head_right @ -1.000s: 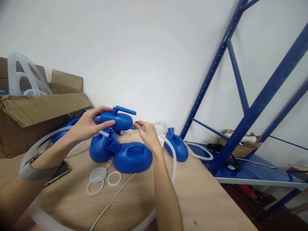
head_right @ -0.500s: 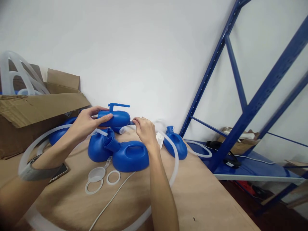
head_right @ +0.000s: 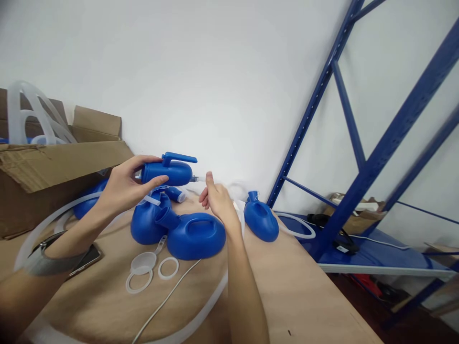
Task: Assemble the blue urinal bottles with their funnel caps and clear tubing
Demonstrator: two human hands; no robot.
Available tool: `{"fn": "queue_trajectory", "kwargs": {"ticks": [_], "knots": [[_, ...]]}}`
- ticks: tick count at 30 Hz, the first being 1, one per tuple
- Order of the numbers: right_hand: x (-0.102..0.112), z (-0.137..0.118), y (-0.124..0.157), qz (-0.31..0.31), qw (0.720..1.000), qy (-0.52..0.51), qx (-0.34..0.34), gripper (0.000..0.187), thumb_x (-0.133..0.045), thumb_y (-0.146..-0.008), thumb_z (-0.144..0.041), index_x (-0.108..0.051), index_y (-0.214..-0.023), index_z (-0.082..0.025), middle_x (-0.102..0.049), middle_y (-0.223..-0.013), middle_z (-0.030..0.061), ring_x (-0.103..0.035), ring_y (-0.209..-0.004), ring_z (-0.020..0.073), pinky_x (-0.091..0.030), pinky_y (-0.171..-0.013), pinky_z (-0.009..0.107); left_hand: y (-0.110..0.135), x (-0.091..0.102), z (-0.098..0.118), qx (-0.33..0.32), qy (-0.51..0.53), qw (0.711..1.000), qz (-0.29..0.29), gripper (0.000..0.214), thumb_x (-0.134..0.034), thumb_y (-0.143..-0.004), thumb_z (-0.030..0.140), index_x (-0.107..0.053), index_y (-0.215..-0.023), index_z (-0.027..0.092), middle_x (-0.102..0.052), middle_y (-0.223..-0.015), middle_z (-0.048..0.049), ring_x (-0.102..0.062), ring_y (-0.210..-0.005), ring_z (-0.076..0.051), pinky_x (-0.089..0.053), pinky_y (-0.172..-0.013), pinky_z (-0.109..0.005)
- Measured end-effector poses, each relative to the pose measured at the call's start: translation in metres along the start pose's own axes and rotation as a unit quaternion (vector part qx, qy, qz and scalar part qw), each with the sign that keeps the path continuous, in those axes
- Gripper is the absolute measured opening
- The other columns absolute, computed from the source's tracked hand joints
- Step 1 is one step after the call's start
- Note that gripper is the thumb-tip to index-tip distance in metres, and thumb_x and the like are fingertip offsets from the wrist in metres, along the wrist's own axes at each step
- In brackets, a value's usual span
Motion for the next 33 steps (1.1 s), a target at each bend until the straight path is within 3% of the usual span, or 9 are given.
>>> {"fn": "queue_trajectory", "kwargs": {"ticks": [3, 8, 12, 14, 18, 22, 28, 30, 33], "knots": [[-0.022, 0.012, -0.007, -0.09, 0.984, -0.141, -0.064, 0.079, -0.034, -0.093, -0.079, -0.062, -0.055, -0.016, -0.055, -0.05, 0.0043, -0.05, -0.043, 0.0114, -0.028, -0.042, 0.024, 0.002, -0.003, 0.004, -0.036, 0.013, 0.999, -0.008, 0.045, -0.074, -0.084, 0.051, -0.07, -0.117, 0.021, -0.074, -0.121, -0.0093, -0.069, -0.11, -0.03, -0.058, -0.08, -0.036], [-0.038, 0.012, -0.014, -0.091, 0.928, -0.352, -0.082, 0.046, -0.055, -0.092, -0.048, -0.049, -0.058, -0.018, -0.04, -0.049, -0.0067, -0.03, -0.037, 0.0039, -0.016, -0.036, 0.017, 0.002, -0.005, 0.007, -0.065, 0.005, 0.998, -0.025, 0.043, -0.072, -0.085, 0.05, -0.069, -0.117, 0.021, -0.073, -0.122, -0.0099, -0.067, -0.113, -0.03, -0.058, -0.075, -0.033], [-0.048, 0.009, -0.01, -0.154, 0.86, -0.465, -0.144, 0.039, -0.053, -0.093, -0.034, -0.034, -0.06, -0.022, -0.027, -0.05, -0.0117, -0.014, -0.039, 0.0036, -0.009, -0.033, 0.016, 0.001, -0.004, 0.008, -0.06, -0.008, 0.998, -0.025, 0.043, -0.071, -0.085, 0.051, -0.07, -0.116, 0.021, -0.073, -0.122, -0.0093, -0.067, -0.112, -0.03, -0.058, -0.076, -0.034], [-0.05, 0.009, -0.009, -0.168, 0.842, -0.489, -0.151, 0.038, -0.054, -0.092, -0.031, -0.032, -0.063, -0.023, -0.026, -0.051, -0.0125, -0.012, -0.041, 0.0041, -0.009, -0.032, 0.015, 0.001, -0.003, 0.004, -0.028, -0.012, 0.999, -0.023, 0.045, -0.071, -0.085, 0.053, -0.07, -0.117, 0.022, -0.073, -0.122, -0.0091, -0.068, -0.112, -0.03, -0.058, -0.082, -0.036], [-0.049, 0.009, -0.01, -0.16, 0.845, -0.49, -0.141, 0.038, -0.059, -0.089, -0.029, -0.03, -0.065, -0.024, -0.024, -0.052, -0.0134, -0.011, -0.041, 0.004, -0.011, -0.032, 0.014, 0.0, -0.002, -0.009, 0.061, 0.017, 0.998, -0.027, 0.053, -0.073, -0.081, 0.058, -0.07, -0.121, 0.024, -0.074, -0.12, -0.0103, -0.07, -0.108, -0.032, -0.06, -0.082, -0.039], [-0.048, 0.009, -0.012, -0.143, 0.859, -0.477, -0.12, 0.036, -0.059, -0.088, -0.026, -0.032, -0.063, -0.023, -0.025, -0.053, -0.013, -0.013, -0.042, 0.0035, -0.012, -0.033, 0.013, 0.0, -0.002, -0.017, 0.13, 0.091, 0.987, -0.029, 0.06, -0.078, -0.076, 0.059, -0.07, -0.122, 0.021, -0.076, -0.104, -0.0095, -0.073, -0.094, -0.031, -0.063, -0.077, -0.041], [-0.033, 0.025, -0.022, -0.061, 0.893, -0.442, -0.055, 0.039, -0.069, -0.083, -0.033, -0.037, -0.062, -0.022, -0.028, -0.053, -0.0126, -0.019, -0.042, 0.003, -0.014, -0.036, 0.014, 0.002, -0.001, -0.018, 0.174, 0.154, 0.973, -0.005, 0.061, -0.083, -0.072, 0.057, -0.07, -0.119, 0.021, -0.074, -0.099, -0.0082, -0.073, -0.095, -0.029, -0.066, -0.074, -0.041], [-0.028, 0.029, -0.023, -0.044, 0.898, -0.435, -0.042, 0.037, -0.072, -0.081, -0.04, -0.045, -0.066, -0.02, -0.036, -0.055, -0.0109, -0.031, -0.043, 0.0038, -0.022, -0.038, 0.013, 0.003, 0.0, -0.017, 0.171, 0.157, 0.973, -0.001, 0.06, -0.083, -0.072, 0.057, -0.07, -0.118, 0.021, -0.073, -0.099, -0.0078, -0.073, -0.096, -0.029, -0.066, -0.073, -0.039], [-0.027, 0.025, -0.019, -0.055, 0.893, -0.446, -0.037, 0.037, -0.068, -0.083, -0.055, -0.059, -0.088, -0.02, -0.063, -0.075, -0.0006, -0.063, -0.066, 0.0134, -0.048, -0.054, 0.021, 0.004, -0.005, -0.016, 0.155, 0.155, 0.976, -0.019, 0.06, -0.081, -0.075, 0.057, -0.068, -0.121, 0.021, -0.073, -0.1, -0.0074, -0.073, -0.095, -0.029, -0.066, -0.072, -0.038]]}}
Point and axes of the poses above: each hand's wrist, its own y-axis away from the middle knuckle, its own x-axis out of the back of the hand, z = x × y, the point moved 6 cm from there along -y, towards the middle knuckle
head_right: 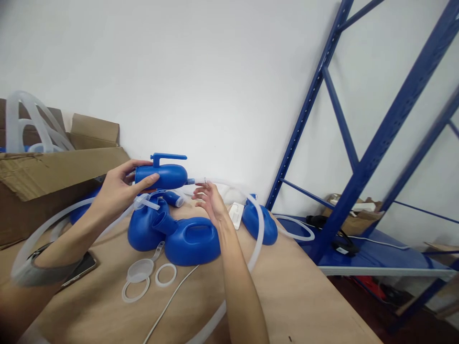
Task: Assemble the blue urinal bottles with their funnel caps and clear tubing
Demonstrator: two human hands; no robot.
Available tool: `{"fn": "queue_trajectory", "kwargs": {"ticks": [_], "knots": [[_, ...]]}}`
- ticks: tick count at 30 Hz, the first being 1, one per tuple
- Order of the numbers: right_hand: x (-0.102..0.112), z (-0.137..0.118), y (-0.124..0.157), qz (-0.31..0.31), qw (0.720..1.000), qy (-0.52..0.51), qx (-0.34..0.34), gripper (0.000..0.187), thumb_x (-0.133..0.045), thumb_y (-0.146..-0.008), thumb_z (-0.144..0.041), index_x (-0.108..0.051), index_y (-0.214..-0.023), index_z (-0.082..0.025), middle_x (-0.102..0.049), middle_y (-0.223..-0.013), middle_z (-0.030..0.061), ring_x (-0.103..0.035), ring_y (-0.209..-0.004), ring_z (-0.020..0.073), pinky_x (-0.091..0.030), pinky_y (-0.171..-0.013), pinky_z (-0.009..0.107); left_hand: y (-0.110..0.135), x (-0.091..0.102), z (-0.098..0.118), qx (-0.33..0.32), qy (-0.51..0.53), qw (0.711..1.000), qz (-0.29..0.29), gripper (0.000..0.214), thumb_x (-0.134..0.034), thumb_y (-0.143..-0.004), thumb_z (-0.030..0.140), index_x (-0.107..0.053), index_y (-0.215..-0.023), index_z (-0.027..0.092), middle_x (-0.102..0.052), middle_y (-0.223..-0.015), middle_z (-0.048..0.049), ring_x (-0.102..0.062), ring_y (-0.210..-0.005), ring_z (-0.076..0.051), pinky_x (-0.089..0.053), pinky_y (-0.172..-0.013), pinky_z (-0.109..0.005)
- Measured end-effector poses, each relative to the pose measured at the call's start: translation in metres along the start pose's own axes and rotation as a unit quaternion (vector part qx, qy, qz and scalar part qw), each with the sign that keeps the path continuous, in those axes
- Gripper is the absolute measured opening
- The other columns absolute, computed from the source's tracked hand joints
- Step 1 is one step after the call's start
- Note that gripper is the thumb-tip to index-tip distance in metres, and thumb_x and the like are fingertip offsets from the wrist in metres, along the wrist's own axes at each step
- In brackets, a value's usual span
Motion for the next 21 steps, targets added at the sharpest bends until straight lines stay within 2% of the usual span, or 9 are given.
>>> {"fn": "queue_trajectory", "kwargs": {"ticks": [2, 3, 5, 9, 12, 14, 16, 19, 21], "knots": [[-0.004, -0.004, 0.003, 0.013, 0.999, -0.05, 0.004, 0.04, -0.056, -0.09, -0.061, -0.058, -0.096, -0.022, -0.069, -0.087, 0.0038, -0.07, -0.082, 0.0196, -0.057, -0.068, 0.031, 0.002, -0.008, -0.001, -0.013, -0.027, 0.999, -0.029, 0.058, -0.078, -0.077, 0.057, -0.067, -0.122, 0.022, -0.074, -0.104, -0.0081, -0.073, -0.093, -0.029, -0.065, -0.074, -0.04], [-0.004, -0.007, 0.004, 0.033, 0.996, -0.08, 0.014, 0.039, -0.05, -0.093, -0.062, -0.057, -0.095, -0.023, -0.068, -0.086, 0.0037, -0.07, -0.084, 0.0204, -0.058, -0.072, 0.034, 0.003, -0.012, 0.0, -0.027, -0.055, 0.997, -0.043, 0.057, -0.077, -0.078, 0.058, -0.066, -0.122, 0.022, -0.074, -0.109, -0.0089, -0.073, -0.094, -0.03, -0.064, -0.076, -0.041], [-0.002, -0.012, 0.005, 0.084, 0.987, -0.134, 0.04, 0.036, -0.042, -0.098, -0.056, -0.052, -0.085, -0.024, -0.06, -0.071, -0.0002, -0.067, -0.071, 0.0183, -0.058, -0.071, 0.035, 0.007, -0.021, 0.004, -0.079, -0.123, 0.987, -0.064, 0.056, -0.072, -0.081, 0.06, -0.066, -0.121, 0.021, -0.073, -0.117, -0.0111, -0.072, -0.1, -0.032, -0.061, -0.083, -0.043], [0.013, -0.016, 0.006, 0.161, 0.967, -0.181, 0.082, 0.04, -0.044, -0.101, -0.047, -0.039, -0.067, -0.025, -0.025, -0.045, -0.0114, -0.036, -0.041, 0.0114, -0.052, -0.059, 0.027, 0.018, -0.04, 0.011, -0.192, -0.247, 0.939, -0.145, 0.056, -0.056, -0.091, 0.064, -0.064, -0.124, 0.019, -0.071, -0.12, -0.0151, -0.07, -0.104, -0.034, -0.056, -0.09, -0.045], [0.021, -0.016, 0.007, 0.177, 0.965, -0.17, 0.092, 0.046, -0.05, -0.098, -0.053, -0.035, -0.065, -0.025, -0.015, -0.041, -0.0138, -0.022, -0.037, 0.0098, -0.048, -0.053, 0.024, 0.021, -0.047, 0.006, -0.2, -0.307, 0.911, -0.19, 0.056, -0.047, -0.094, 0.064, -0.063, -0.123, 0.019, -0.07, -0.118, -0.0165, -0.07, -0.098, -0.035, -0.054, -0.087, -0.045], [0.022, -0.014, 0.008, 0.185, 0.963, -0.179, 0.08, 0.045, -0.052, -0.097, -0.054, -0.037, -0.065, -0.025, -0.014, -0.039, -0.0145, -0.019, -0.036, 0.0092, -0.046, -0.05, 0.023, 0.019, -0.047, 0.002, -0.173, -0.285, 0.924, -0.186, 0.054, -0.041, -0.097, 0.063, -0.061, -0.123, 0.021, -0.072, -0.111, -0.014, -0.07, -0.097, -0.034, -0.052, -0.085, -0.043], [0.022, -0.012, 0.009, 0.204, 0.955, -0.205, 0.066, 0.042, -0.053, -0.097, -0.05, -0.039, -0.067, -0.025, -0.015, -0.038, -0.0148, -0.019, -0.035, 0.0087, -0.044, -0.048, 0.022, 0.016, -0.047, -0.007, -0.104, -0.228, 0.949, -0.194, 0.053, -0.038, -0.098, 0.064, -0.059, -0.124, 0.024, -0.071, -0.089, -0.0067, -0.07, -0.085, -0.03, -0.052, -0.077, -0.039], [0.019, -0.01, 0.009, 0.226, 0.944, -0.232, 0.06, 0.037, -0.055, -0.098, -0.04, -0.039, -0.068, -0.025, -0.016, -0.036, -0.0155, -0.019, -0.035, 0.0081, -0.041, -0.046, 0.019, 0.011, -0.047, -0.031, 0.077, -0.104, 0.969, -0.211, 0.053, -0.043, -0.093, 0.072, -0.06, -0.115, 0.027, -0.057, -0.063, 0.0029, -0.058, -0.056, -0.022, -0.044, -0.055, -0.032], [0.016, -0.009, 0.008, 0.22, 0.948, -0.222, 0.068, 0.036, -0.059, -0.097, -0.038, -0.039, -0.07, -0.025, -0.015, -0.036, -0.0161, -0.018, -0.035, 0.0081, -0.039, -0.044, 0.019, 0.012, -0.048, -0.047, 0.193, -0.018, 0.952, -0.237, 0.051, -0.048, -0.089, 0.074, -0.061, -0.098, 0.026, -0.055, -0.06, 0.0028, -0.047, -0.045, -0.017, -0.034, -0.045, -0.028]]}}
Point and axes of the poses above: each hand's wrist, its own y-axis away from the middle knuckle, its own x-axis out of the back of the hand, z = x × y, the point moved 6 cm from there along -y, towards the middle knuckle
